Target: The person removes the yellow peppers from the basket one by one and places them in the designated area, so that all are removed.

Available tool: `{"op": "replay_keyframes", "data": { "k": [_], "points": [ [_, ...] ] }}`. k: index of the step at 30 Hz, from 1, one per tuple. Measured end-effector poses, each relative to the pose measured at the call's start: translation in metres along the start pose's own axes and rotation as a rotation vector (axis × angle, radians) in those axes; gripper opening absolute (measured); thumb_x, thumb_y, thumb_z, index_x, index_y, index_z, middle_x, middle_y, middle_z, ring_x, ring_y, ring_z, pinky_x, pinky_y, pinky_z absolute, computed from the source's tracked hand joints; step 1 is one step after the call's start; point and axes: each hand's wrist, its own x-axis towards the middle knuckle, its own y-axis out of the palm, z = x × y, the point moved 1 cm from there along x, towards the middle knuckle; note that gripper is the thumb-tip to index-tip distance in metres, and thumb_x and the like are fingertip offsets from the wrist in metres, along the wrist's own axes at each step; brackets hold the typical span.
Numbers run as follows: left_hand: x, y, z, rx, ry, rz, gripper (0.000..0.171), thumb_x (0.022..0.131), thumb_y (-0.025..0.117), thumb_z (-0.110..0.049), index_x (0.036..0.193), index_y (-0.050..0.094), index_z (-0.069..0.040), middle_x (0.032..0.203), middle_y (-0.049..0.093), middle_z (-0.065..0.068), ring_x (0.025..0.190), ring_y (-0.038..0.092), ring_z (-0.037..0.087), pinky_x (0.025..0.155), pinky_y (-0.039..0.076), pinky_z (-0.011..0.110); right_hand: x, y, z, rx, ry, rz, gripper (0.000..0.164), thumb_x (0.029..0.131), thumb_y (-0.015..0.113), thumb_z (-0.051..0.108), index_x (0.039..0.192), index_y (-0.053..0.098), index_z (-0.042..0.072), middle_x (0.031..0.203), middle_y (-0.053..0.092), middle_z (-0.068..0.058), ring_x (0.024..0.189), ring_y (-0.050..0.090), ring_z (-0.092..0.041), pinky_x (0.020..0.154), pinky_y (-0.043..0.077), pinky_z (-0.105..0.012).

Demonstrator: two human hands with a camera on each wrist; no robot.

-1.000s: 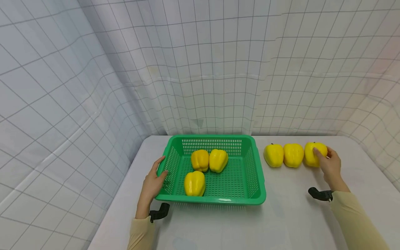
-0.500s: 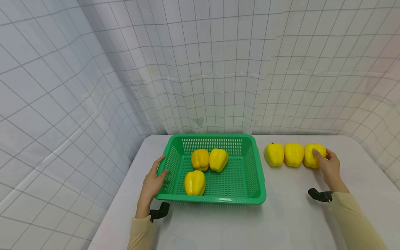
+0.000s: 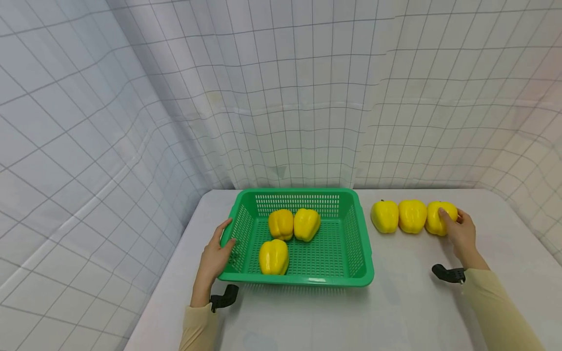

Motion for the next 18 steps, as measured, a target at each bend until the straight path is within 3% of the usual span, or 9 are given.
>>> {"op": "replay_keyframes", "data": {
  "k": [6,13,18],
  "points": [
    [-0.0004,-0.0001,0.0018,0.001,-0.002,0.002,0.054,0.099,0.051,-0.024,0.148,0.03,-0.032,0.072,0.048,0.011,0.052,0.046,0.021,0.049,0.039,0.034,0.0,0.0014,-0.0016,0.0,-0.002,-0.015,0.089,0.092,0.044,0.055,0.151,0.005,-0.001,0.151,0.012,-0.028,0.135,0.018,-0.042,0.107,0.024,-0.048],
    [-0.0001,0.0,0.0019,-0.005,-0.002,-0.001,0.054,0.098,0.051,-0.024,0.148,0.031,-0.031,0.09,0.058,0.016,0.059,0.052,0.024,0.051,0.041,0.035,0.0008,0.0017,-0.0046,-0.007,-0.019,-0.004,0.093,0.091,0.045,0.057,0.15,0.004,-0.001,0.151,0.01,-0.028,0.136,0.016,-0.043,0.107,0.021,-0.05],
    [0.0008,-0.0003,0.0011,-0.008,-0.003,0.0,0.054,0.098,0.051,-0.023,0.148,0.031,-0.032,0.091,0.059,0.017,0.059,0.052,0.024,0.051,0.041,0.035,0.0008,0.0014,-0.0046,-0.002,-0.016,0.009,0.094,0.091,0.047,0.056,0.151,0.002,-0.001,0.152,0.008,-0.028,0.137,0.014,-0.043,0.108,0.019,-0.05]
  ]
}}
